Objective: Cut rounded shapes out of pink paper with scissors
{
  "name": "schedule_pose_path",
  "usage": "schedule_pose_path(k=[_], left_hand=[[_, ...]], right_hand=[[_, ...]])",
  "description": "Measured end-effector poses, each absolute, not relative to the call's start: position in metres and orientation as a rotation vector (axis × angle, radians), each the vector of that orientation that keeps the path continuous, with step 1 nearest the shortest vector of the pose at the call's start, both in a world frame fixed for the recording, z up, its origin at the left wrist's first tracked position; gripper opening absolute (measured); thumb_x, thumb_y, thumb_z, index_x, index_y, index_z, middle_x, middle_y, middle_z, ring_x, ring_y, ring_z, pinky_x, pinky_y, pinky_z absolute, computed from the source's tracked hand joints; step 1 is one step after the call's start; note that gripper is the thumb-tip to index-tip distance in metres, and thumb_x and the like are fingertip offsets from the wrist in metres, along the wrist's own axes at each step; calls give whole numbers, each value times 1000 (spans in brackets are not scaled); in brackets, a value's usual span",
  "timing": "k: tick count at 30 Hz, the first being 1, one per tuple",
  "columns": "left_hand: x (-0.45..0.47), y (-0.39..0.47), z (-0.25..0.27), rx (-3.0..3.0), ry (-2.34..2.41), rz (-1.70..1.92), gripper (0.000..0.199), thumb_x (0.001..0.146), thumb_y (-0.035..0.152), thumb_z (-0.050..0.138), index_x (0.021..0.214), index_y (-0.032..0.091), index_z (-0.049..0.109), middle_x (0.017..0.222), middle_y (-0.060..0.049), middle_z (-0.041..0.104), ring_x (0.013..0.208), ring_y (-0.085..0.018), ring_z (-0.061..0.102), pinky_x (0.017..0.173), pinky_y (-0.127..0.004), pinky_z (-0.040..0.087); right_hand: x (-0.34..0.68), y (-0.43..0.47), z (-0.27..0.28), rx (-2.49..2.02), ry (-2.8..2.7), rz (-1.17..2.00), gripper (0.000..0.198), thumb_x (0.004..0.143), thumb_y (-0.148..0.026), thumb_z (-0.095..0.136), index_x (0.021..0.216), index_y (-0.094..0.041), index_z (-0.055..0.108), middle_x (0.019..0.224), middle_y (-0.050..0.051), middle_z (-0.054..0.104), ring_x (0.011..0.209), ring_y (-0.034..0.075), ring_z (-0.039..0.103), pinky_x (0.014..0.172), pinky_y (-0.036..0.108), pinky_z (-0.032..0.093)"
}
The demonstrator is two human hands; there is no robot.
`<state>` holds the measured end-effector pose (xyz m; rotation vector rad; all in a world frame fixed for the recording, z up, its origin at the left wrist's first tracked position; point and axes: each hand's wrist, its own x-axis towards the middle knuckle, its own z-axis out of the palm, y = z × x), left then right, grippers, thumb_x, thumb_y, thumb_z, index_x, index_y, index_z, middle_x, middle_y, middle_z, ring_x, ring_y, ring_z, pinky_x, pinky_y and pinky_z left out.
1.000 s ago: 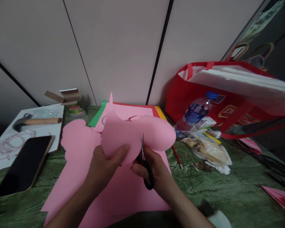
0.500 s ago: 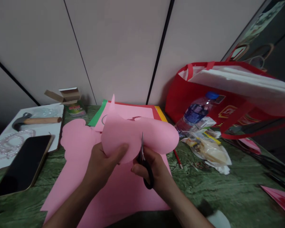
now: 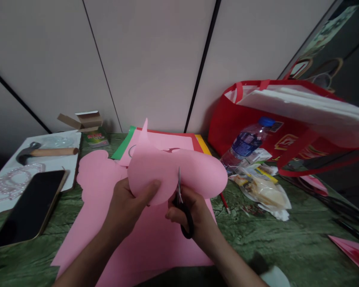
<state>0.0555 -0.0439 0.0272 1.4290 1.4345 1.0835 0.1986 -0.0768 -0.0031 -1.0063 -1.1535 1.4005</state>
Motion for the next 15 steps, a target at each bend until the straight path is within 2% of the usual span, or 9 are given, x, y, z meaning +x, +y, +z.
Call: schedule_pose_path(k=[15], left_hand=[[53,-44,29,1417,1409,1079,29,67,38,66,53,15,56,48,3,50,46,-9,44,38,-17,37]], right_hand=[[196,-76,-3,-1039,-1100,1417,21,59,-25,68,64,-19,49,50,-6,46,45,9,40,44,24,33]])
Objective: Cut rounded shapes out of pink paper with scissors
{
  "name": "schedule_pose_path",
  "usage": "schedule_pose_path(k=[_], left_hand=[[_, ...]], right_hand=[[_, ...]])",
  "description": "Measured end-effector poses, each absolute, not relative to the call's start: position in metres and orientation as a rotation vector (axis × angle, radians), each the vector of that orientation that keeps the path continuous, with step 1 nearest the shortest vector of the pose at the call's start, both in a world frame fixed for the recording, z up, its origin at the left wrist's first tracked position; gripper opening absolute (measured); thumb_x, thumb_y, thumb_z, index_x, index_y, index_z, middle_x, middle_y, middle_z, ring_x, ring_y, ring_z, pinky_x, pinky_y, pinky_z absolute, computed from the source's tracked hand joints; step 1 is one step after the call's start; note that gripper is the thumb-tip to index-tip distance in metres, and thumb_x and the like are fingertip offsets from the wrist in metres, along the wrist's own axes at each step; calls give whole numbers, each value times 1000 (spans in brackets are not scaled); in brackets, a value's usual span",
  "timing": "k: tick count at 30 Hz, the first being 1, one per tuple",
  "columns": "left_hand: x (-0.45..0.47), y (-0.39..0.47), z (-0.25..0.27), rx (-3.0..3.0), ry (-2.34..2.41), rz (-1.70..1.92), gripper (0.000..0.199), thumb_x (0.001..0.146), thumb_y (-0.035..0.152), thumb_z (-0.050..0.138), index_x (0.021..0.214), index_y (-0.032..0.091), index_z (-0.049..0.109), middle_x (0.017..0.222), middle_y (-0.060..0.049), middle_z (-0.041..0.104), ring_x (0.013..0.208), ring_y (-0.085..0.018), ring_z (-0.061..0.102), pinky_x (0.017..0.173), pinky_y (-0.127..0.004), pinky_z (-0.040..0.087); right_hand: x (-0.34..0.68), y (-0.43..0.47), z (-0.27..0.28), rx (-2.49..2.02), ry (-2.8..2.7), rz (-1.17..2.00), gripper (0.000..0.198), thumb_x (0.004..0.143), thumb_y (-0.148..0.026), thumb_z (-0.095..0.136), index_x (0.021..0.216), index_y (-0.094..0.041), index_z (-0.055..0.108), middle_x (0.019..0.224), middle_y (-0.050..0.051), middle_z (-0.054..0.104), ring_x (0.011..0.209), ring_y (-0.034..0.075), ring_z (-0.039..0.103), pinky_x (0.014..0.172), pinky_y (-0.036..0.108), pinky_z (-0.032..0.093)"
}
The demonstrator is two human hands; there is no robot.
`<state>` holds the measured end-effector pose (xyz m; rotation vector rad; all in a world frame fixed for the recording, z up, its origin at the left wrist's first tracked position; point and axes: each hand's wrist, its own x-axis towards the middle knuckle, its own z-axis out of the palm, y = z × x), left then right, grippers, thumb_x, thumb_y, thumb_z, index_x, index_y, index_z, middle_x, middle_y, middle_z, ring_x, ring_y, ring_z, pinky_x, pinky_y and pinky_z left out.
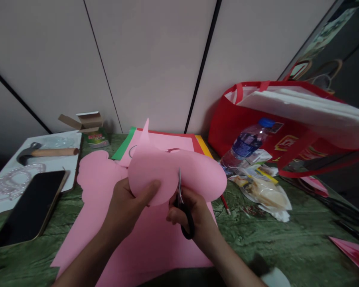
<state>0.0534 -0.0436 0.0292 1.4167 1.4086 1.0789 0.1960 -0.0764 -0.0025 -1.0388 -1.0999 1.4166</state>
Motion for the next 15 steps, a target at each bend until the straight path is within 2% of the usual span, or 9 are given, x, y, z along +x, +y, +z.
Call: schedule_pose_path(k=[7,15], left_hand=[[53,-45,29,1421,1396,1082,29,67,38,65,54,15,56,49,3,50,48,-9,44,39,-17,37],[51,-44,30,1414,1399,1106,29,66,39,65,54,16,54,48,4,47,46,-9,42,39,-18,37]], right_hand=[[196,-78,-4,-1040,-1073,1426,18,60,-24,67,66,-20,50,50,-5,53,44,10,45,42,23,36],[194,-77,-5,-1035,-1057,1431,17,59,-23,66,64,-20,50,48,-6,53,43,9,46,41,22,38]])
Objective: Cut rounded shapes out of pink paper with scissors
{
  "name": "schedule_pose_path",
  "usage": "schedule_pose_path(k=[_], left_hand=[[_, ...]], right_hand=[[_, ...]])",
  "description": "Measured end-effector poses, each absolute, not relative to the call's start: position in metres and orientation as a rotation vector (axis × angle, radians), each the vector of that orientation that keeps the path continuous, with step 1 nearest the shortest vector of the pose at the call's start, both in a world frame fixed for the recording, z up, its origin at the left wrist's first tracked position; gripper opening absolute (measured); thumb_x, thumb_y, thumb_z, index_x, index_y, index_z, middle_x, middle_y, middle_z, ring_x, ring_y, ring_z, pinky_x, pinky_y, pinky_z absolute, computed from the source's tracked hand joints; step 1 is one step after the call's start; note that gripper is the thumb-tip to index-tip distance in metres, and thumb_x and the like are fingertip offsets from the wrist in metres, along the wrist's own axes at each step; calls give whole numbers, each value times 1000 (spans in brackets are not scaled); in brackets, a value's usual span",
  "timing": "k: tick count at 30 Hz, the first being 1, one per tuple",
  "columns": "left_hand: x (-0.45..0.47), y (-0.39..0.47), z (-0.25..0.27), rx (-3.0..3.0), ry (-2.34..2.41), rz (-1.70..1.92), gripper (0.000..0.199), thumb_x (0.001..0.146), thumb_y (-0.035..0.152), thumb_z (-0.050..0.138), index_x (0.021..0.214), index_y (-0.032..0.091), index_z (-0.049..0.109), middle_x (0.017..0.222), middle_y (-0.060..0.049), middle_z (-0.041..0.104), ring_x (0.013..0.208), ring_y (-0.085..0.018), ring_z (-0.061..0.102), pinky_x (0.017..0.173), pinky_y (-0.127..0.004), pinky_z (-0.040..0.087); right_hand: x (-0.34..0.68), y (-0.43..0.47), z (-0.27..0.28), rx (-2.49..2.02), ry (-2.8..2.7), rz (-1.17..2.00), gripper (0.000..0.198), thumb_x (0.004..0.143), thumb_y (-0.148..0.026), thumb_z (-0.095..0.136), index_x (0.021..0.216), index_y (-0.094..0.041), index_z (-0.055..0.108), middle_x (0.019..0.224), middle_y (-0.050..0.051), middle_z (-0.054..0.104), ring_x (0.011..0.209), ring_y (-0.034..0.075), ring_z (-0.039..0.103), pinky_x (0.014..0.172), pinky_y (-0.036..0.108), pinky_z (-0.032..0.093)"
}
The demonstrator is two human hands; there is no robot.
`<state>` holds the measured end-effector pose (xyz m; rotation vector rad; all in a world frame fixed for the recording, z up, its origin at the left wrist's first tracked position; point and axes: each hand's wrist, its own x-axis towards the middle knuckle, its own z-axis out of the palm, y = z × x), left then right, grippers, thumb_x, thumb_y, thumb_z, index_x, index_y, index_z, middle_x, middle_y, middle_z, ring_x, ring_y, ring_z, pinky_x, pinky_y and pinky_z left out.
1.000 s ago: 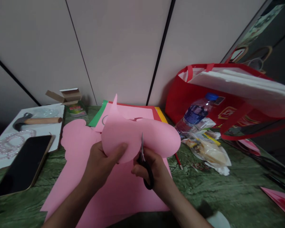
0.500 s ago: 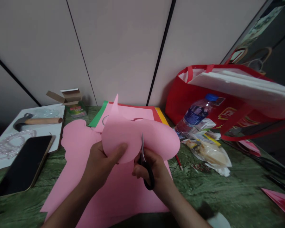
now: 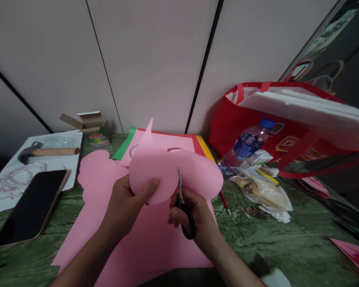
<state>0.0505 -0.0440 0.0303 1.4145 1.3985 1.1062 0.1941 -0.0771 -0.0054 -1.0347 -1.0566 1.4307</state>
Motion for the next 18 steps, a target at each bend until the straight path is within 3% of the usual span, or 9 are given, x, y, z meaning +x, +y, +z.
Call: schedule_pose_path(k=[18], left_hand=[[45,-38,20,1295,1268,1146,27,67,42,68,66,16,59,57,3,51,54,-11,46,47,-22,38]], right_hand=[[194,-79,-1,-1058,-1057,1429,17,59,-24,65,60,-20,48,45,-8,49,39,8,44,39,21,36]])
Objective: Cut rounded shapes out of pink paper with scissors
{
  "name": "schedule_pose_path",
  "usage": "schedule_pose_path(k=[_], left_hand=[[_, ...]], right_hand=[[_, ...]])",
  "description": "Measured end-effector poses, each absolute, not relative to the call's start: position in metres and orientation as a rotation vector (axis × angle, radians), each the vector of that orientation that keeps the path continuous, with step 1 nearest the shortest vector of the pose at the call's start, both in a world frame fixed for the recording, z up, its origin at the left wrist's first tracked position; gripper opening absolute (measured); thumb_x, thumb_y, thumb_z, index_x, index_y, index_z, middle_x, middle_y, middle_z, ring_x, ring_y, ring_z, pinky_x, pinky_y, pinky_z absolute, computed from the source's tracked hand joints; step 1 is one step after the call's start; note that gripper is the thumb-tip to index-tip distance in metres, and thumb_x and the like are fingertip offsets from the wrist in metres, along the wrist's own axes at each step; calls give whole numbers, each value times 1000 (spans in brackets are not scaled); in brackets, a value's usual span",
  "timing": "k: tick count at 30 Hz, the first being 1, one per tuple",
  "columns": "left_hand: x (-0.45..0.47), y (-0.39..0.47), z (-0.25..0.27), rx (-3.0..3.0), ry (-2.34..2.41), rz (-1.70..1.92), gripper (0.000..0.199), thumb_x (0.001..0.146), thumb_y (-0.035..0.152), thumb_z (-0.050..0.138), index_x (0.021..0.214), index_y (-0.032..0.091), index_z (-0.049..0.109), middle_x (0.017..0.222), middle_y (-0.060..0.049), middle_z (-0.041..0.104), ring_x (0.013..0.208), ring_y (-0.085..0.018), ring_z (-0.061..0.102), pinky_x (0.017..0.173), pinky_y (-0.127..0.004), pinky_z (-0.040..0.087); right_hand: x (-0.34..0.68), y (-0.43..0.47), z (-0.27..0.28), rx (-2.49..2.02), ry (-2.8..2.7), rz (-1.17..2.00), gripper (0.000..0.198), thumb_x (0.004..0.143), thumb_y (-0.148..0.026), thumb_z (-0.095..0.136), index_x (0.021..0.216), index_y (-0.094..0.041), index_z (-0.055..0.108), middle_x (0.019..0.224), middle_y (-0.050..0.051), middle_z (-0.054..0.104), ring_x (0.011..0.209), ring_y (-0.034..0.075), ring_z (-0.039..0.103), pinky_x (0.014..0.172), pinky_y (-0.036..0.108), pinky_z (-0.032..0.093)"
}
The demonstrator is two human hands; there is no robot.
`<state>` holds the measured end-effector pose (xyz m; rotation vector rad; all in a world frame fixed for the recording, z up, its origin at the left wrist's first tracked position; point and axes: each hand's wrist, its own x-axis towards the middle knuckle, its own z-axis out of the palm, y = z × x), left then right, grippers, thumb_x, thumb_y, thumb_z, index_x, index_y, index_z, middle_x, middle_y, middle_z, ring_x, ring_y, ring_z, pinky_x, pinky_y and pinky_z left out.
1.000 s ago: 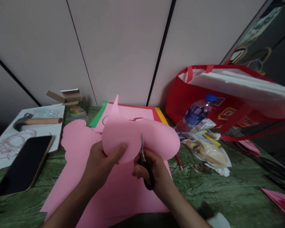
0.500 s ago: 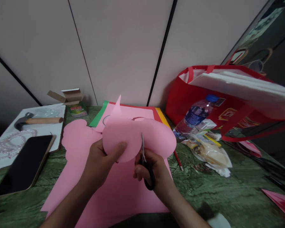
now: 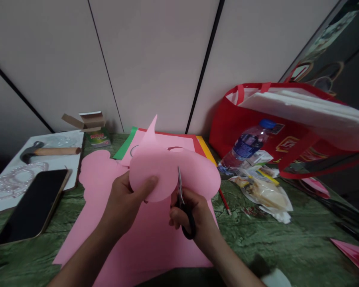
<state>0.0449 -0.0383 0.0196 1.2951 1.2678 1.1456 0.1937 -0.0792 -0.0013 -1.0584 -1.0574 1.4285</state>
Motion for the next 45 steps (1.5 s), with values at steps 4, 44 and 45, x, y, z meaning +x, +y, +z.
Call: schedule_pose_path(k=[4,44,45], left_hand=[[50,-40,23,1284,1242,1214,27,74,40,62,61,16,56,53,4,50,51,-9,45,47,-20,37],[57,-52,44,1395,1285,901,31,67,24,66,40,15,54,34,3,54,33,-9,49,38,-18,40],[58,-52,44,1382,1289,913,30,67,23,66,40,15,54,33,3,54,32,-8,48,37,-18,40]], right_hand=[[191,-80,-2,-1073,-1052,1415,17,60,-24,65,60,-20,48,43,-8,47,39,8,45,39,21,36],[193,-79,-8,-976,-1125,1323,22,64,-29,70,70,-17,53,59,-5,44,53,10,36,47,24,29],[193,-79,-8,-974,-1125,1319,22,64,-30,70,69,-18,52,58,-5,43,52,10,36,46,24,29]])
